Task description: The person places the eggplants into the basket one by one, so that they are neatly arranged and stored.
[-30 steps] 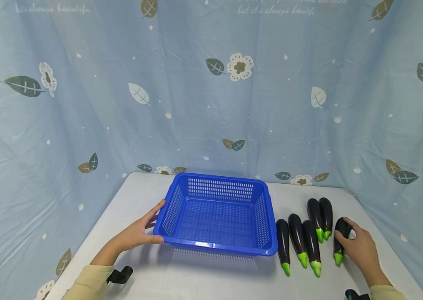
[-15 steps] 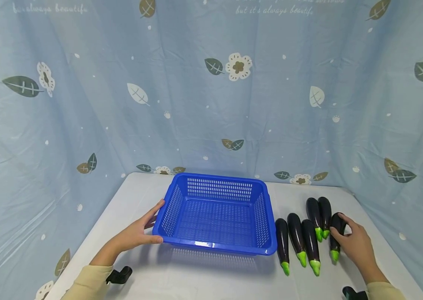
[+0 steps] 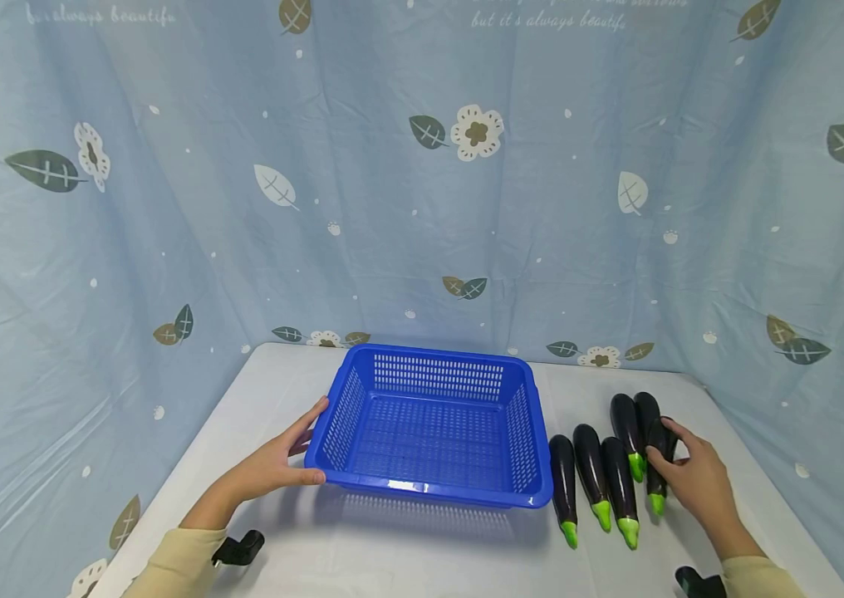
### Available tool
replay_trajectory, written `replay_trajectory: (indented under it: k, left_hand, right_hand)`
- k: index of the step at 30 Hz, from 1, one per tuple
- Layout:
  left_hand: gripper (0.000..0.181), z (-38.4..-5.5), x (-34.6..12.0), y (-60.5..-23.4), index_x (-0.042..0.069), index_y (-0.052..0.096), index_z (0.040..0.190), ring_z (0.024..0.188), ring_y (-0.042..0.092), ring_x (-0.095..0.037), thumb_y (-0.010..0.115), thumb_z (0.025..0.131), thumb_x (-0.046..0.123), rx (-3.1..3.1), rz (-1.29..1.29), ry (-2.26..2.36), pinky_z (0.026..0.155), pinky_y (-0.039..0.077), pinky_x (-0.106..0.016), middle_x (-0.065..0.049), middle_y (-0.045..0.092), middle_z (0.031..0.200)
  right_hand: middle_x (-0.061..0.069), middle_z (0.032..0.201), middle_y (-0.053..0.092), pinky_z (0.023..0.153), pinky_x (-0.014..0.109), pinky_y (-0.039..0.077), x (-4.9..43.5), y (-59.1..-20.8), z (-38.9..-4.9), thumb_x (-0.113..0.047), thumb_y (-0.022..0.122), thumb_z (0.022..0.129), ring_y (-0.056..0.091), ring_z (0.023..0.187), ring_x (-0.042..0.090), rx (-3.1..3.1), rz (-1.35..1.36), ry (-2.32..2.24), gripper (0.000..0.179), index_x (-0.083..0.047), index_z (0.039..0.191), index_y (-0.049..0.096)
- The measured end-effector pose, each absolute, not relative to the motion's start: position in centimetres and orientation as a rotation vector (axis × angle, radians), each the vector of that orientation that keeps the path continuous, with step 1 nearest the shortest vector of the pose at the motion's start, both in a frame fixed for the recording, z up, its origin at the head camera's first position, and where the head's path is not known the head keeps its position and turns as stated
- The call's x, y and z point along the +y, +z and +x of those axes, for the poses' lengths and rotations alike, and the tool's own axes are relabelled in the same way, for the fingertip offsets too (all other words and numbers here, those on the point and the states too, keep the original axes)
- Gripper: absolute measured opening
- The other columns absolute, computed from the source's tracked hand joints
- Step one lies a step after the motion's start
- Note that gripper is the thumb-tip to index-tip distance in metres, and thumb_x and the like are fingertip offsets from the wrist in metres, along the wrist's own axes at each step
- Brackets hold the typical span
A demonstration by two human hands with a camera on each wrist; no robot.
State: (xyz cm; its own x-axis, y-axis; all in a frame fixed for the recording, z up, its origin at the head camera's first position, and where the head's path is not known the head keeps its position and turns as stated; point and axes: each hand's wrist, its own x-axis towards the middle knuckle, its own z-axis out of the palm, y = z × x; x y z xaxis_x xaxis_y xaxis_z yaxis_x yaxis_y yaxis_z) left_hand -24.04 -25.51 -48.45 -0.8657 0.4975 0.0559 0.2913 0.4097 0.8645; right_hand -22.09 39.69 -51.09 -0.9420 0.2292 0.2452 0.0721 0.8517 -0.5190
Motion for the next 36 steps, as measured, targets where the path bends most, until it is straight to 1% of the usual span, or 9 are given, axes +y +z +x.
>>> replay_trajectory:
  k: [5, 10, 16, 23, 30, 36]
  left_hand:
    - [0.111, -24.1, -25.5, -48.5, 0.020, 0.006, 0.166, 0.144, 0.030, -0.055, 0.083, 0.085, 0.029, 2.449, 0.675, 1.431, 0.111, 0.033, -0.067, -0.019, 0.008, 0.169]
    - [0.112, -24.3, -25.5, -48.6, 0.024, 0.006, 0.166, 0.144, 0.029, -0.055, 0.083, 0.086, 0.032, 2.452, 0.656, 1.414, 0.111, 0.033, -0.068, -0.019, 0.008, 0.169]
    - [0.112, -24.4, -25.5, -48.7, 0.024, 0.006, 0.166, 0.144, 0.030, -0.055, 0.083, 0.085, 0.032, 2.462, 0.651, 1.405, 0.110, 0.034, -0.068, -0.019, 0.008, 0.169]
    - [0.112, -24.3, -25.6, -48.7, 0.026, 0.006, 0.166, 0.144, 0.030, -0.055, 0.083, 0.085, 0.033, 2.466, 0.634, 1.399, 0.110, 0.033, -0.070, -0.018, 0.008, 0.169]
    - [0.111, -24.4, -25.5, -48.7, 0.027, 0.006, 0.165, 0.144, 0.030, -0.055, 0.083, 0.086, 0.034, 2.471, 0.623, 1.387, 0.108, 0.033, -0.072, -0.018, 0.009, 0.169]
    - [0.111, -24.5, -25.5, -48.8, 0.027, 0.006, 0.165, 0.144, 0.030, -0.055, 0.083, 0.086, 0.034, 2.477, 0.634, 1.382, 0.109, 0.033, -0.071, -0.017, 0.008, 0.170]
  right_hand:
    - [0.042, 0.130, 0.047, 0.055, 0.033, 0.045, 39.0, -51.0, -22.3, -0.030, 0.069, 0.096, 0.064, 0.077, 0.031, -2.723, -0.196, 0.754, 0.065, 0.003, 0.147, 0.047]
    - [0.040, 0.131, 0.046, 0.057, 0.033, 0.046, 38.3, -51.0, -22.5, -0.031, 0.070, 0.096, 0.064, 0.082, 0.033, -2.732, -0.202, 0.764, 0.066, 0.002, 0.148, 0.046]
    - [0.038, 0.123, 0.050, 0.055, 0.033, 0.044, 37.5, -51.2, -22.9, -0.030, 0.070, 0.096, 0.061, 0.078, 0.030, -2.705, -0.166, 0.782, 0.064, 0.001, 0.147, 0.047]
    - [0.032, 0.114, 0.056, 0.059, 0.034, 0.044, 36.4, -51.0, -23.3, -0.025, 0.072, 0.094, 0.058, 0.077, 0.028, -2.662, -0.107, 0.760, 0.059, 0.000, 0.144, 0.052]
    - [0.031, 0.115, 0.055, 0.059, 0.033, 0.046, 35.4, -50.4, -23.6, -0.027, 0.071, 0.095, 0.059, 0.077, 0.028, -2.681, -0.108, 0.804, 0.060, -0.001, 0.146, 0.050]
    - [0.028, 0.113, 0.056, 0.059, 0.033, 0.046, 34.8, -50.2, -24.0, -0.028, 0.071, 0.095, 0.059, 0.078, 0.027, -2.674, -0.091, 0.812, 0.061, -0.002, 0.146, 0.051]
